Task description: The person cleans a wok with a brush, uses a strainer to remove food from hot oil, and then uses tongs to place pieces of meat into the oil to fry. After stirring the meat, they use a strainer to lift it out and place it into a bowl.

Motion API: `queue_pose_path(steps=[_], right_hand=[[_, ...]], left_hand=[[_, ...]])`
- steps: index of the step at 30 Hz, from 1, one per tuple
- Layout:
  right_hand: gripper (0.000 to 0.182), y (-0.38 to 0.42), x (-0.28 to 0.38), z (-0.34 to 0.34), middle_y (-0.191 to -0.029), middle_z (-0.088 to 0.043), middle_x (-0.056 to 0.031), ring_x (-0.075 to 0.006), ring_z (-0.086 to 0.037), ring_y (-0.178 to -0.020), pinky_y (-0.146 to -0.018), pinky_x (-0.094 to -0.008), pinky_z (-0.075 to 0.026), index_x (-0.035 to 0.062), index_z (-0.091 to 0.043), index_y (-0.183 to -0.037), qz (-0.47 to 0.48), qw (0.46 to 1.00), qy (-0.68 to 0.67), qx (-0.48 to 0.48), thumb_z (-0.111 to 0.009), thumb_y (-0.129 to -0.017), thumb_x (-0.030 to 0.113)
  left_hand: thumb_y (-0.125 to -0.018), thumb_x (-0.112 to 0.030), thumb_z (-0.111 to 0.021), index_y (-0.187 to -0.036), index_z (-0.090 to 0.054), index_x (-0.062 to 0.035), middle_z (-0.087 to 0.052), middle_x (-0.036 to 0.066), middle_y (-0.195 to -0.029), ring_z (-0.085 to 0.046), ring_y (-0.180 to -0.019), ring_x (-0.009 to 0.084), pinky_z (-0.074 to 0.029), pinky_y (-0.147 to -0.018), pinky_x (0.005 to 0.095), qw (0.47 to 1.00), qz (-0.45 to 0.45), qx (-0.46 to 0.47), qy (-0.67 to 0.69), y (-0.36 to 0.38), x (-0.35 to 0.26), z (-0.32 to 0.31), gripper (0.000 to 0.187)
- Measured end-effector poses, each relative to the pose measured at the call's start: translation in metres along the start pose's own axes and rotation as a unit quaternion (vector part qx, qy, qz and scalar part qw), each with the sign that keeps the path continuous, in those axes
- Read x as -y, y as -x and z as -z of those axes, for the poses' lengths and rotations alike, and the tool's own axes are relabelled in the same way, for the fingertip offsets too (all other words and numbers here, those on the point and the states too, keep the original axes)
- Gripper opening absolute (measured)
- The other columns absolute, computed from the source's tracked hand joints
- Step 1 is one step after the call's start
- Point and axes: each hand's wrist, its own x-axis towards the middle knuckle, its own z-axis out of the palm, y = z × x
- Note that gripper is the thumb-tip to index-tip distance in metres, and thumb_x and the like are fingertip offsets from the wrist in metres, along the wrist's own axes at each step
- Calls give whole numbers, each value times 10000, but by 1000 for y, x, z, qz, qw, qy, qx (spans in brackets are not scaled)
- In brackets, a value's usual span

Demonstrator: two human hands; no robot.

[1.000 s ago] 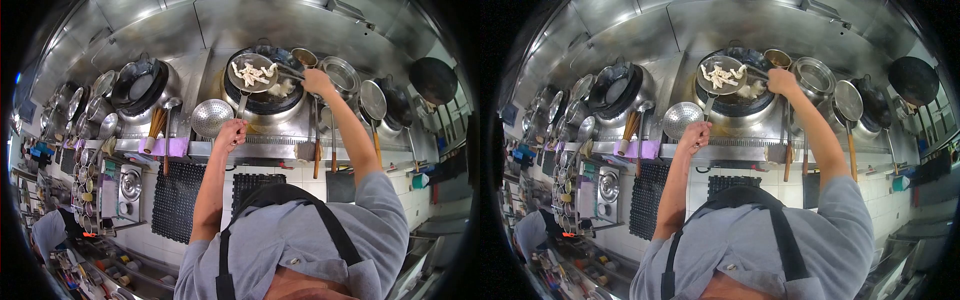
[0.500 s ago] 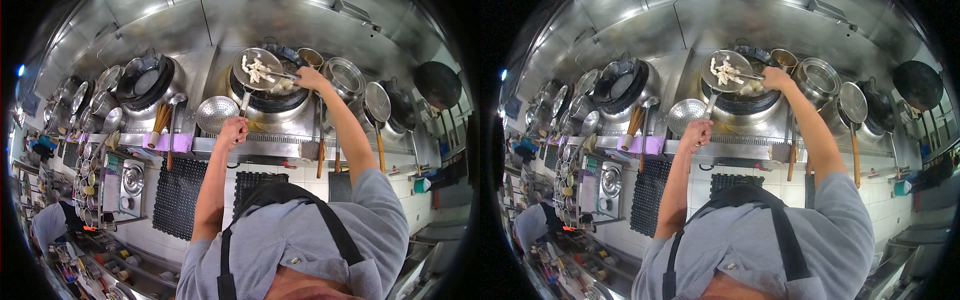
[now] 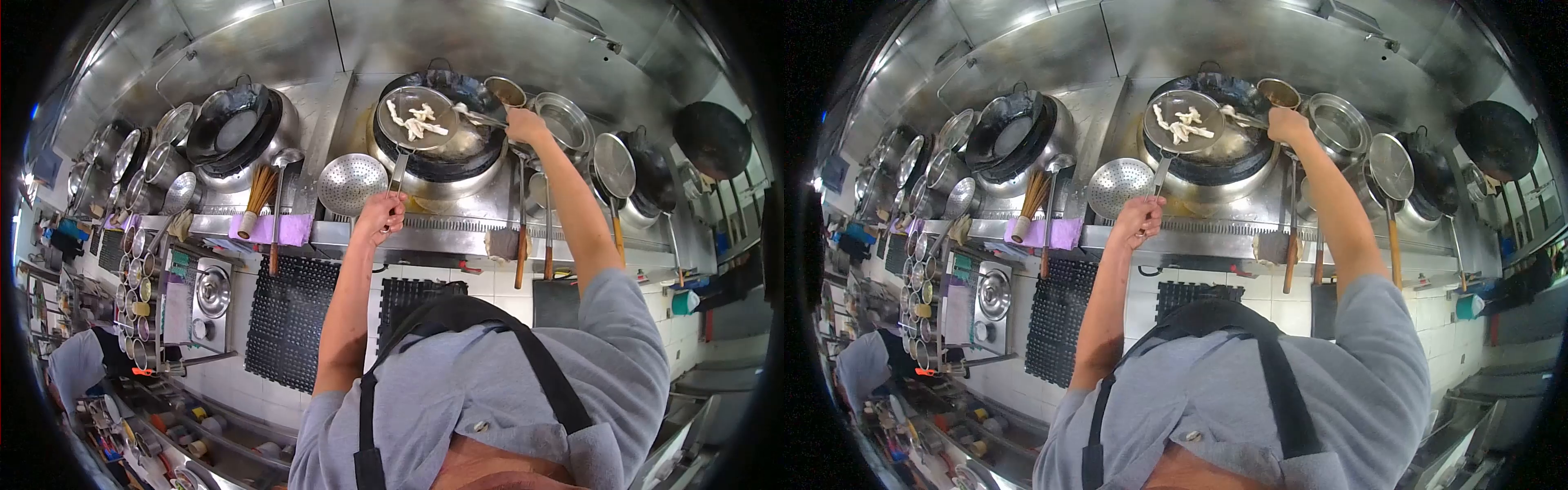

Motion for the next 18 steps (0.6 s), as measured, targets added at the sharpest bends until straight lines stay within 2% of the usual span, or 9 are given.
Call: queue_pose_path(steps=[1,4,7,10,13,16,17,18], right_hand=[[268,0,-6,-6,-1052,-690,-197,-351,-658,-1023,-872,-460,-522,39,-697,-985,-18,1000,-9,-9,-638,-797,221],[309,-3,-20,-14,-1063,-685,-206,-363,-656,-1020,-872,-462,-521,32,-689,-1025,-14,994,23,101,-638,-796,232],[330,7,-19,-20,-1016,-692,-215,-364,-664,-995,-873,-463,-519,14,-687,-1028,-15,999,-33,-13,-644,-795,243],[354,28,6,17,-997,-695,-213,-365,-666,-988,-881,-469,-514,32,-689,-1068,37,997,-65,7,-651,-800,260],[306,26,38,15,-1046,-684,-223,-379,-656,-1016,-876,-456,-526,39,-696,-1015,95,994,-56,11,-627,-797,242],[349,16,56,-10,-1033,-695,-191,-365,-658,-1013,-898,-464,-513,92,-694,-1117,97,995,-32,-10,-641,-818,265],[331,8,56,-11,-1079,-685,-184,-364,-647,-1039,-913,-456,-509,107,-694,-1122,68,997,-30,13,-622,-829,243],[331,7,52,-15,-1092,-681,-183,-362,-643,-1048,-918,-455,-506,111,-693,-1127,44,998,-34,-4,-618,-832,239]], left_hand=[[-941,-30,-448,-1063,-503,4,-462,11,-644,-353,-420,75,-283,-384,256,1000,-2,-1,-2,1,-2,1,138],[-936,-27,-450,-1063,-503,3,-462,12,-647,-356,-423,74,-287,-390,251,1000,2,-1,17,-4,1,4,141],[-928,-24,-456,-1060,-502,6,-465,16,-645,-360,-425,76,-285,-389,251,1000,-6,-8,13,-7,-4,4,142],[-913,-16,-463,-1054,-499,10,-469,22,-639,-361,-422,79,-280,-384,253,1000,-13,-20,-15,-4,-4,-4,148],[-899,-8,-463,-1051,-497,12,-476,28,-634,-361,-417,81,-276,-378,255,999,-15,-19,-39,-7,-5,-6,157],[-910,-20,-464,-1029,-503,1,-493,43,-642,-378,-421,92,-297,-378,269,999,-14,-3,-51,-7,-7,-6,127],[-917,-28,-465,-1018,-506,-5,-500,50,-646,-387,-424,98,-308,-378,275,998,-14,3,-54,-6,-8,-4,112],[-917,-28,-463,-1020,-505,-6,-499,50,-646,-384,-421,97,-306,-377,275,998,-10,7,-54,-5,-8,-2,114]])
